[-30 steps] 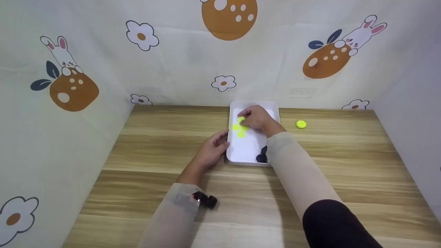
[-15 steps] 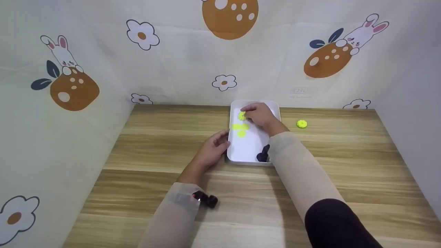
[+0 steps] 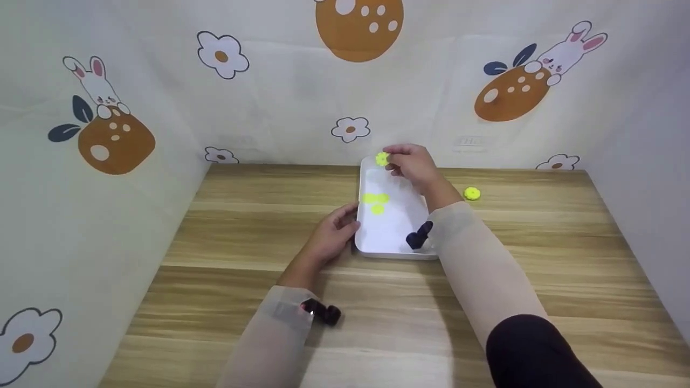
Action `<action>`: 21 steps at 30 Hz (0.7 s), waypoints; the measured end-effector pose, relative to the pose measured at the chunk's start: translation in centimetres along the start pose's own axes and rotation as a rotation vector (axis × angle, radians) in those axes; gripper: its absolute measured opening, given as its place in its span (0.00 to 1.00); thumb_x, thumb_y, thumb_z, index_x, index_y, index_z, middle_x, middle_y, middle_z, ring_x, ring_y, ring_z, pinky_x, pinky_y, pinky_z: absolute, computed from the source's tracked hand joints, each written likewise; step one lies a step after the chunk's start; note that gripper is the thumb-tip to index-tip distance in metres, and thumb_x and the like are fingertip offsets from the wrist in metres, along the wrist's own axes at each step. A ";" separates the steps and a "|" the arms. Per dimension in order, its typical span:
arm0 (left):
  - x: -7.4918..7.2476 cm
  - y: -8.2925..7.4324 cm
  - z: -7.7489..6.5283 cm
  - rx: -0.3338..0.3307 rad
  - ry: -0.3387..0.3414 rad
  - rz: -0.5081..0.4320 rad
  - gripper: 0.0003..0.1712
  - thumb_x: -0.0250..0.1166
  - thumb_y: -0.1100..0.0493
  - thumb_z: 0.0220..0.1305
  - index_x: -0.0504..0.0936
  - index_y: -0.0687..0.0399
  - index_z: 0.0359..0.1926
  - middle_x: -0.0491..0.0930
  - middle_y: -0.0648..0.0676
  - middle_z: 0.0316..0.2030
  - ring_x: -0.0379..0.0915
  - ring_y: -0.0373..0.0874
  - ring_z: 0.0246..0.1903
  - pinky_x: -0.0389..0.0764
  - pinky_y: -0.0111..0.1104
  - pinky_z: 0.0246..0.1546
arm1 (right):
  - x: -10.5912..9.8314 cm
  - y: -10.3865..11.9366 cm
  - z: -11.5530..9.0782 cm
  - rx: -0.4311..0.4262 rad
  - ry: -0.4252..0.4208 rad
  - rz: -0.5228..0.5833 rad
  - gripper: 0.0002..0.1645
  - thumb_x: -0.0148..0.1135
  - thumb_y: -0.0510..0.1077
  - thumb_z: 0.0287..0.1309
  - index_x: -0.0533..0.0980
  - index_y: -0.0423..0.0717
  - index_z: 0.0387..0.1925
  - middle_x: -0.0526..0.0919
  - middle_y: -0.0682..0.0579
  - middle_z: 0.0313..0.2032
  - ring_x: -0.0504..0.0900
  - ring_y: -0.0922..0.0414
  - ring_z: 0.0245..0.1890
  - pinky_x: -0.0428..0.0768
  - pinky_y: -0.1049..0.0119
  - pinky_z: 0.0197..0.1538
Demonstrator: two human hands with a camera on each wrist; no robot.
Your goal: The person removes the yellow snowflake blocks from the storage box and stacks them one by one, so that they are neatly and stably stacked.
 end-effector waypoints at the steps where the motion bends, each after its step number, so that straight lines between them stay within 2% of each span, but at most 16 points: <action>1: 0.0 0.0 0.0 0.005 0.003 -0.002 0.32 0.61 0.66 0.78 0.67 0.60 0.79 0.69 0.64 0.78 0.67 0.58 0.78 0.72 0.47 0.78 | -0.2 0.3 -0.3 -0.004 -0.006 0.009 0.16 0.60 0.45 0.77 0.84 0.51 0.60 0.84 0.49 0.57 0.86 0.53 0.49 0.88 0.67 0.54; 7: 0.0 -0.1 0.0 0.023 0.006 0.037 0.32 0.60 0.66 0.78 0.67 0.63 0.79 0.70 0.66 0.77 0.68 0.59 0.78 0.72 0.48 0.79 | -2.1 1.6 -2.5 -0.046 -0.028 0.102 0.16 0.61 0.43 0.77 0.84 0.47 0.60 0.85 0.47 0.52 0.85 0.51 0.47 0.89 0.70 0.50; 11: 0.0 -0.1 0.0 0.020 -0.002 0.057 0.32 0.61 0.65 0.78 0.67 0.63 0.79 0.72 0.65 0.75 0.70 0.59 0.76 0.73 0.47 0.78 | -3.6 1.7 -4.0 -0.054 -0.033 0.174 0.17 0.62 0.43 0.76 0.84 0.45 0.61 0.86 0.49 0.50 0.85 0.54 0.44 0.89 0.72 0.47; 17: 0.0 -0.2 -0.1 0.018 -0.013 0.052 0.32 0.61 0.65 0.77 0.69 0.61 0.78 0.74 0.65 0.75 0.71 0.58 0.75 0.74 0.47 0.78 | -6.5 0.8 -6.2 -0.078 -0.056 0.289 0.19 0.65 0.41 0.74 0.82 0.40 0.62 0.88 0.52 0.46 0.86 0.58 0.38 0.86 0.74 0.39; 21: 0.0 -0.2 -0.2 0.022 -0.014 0.057 0.32 0.62 0.64 0.77 0.69 0.61 0.78 0.73 0.65 0.75 0.71 0.58 0.76 0.73 0.48 0.78 | -8.4 -0.2 -7.4 -0.091 -0.081 0.349 0.17 0.66 0.39 0.73 0.83 0.39 0.59 0.89 0.53 0.42 0.85 0.58 0.37 0.87 0.72 0.39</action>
Point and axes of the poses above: each hand's wrist, its own z-axis towards the middle knuckle, its own x-axis out of the palm, y = z × x, the point moved 2 cm from there along z, towards the middle knuckle
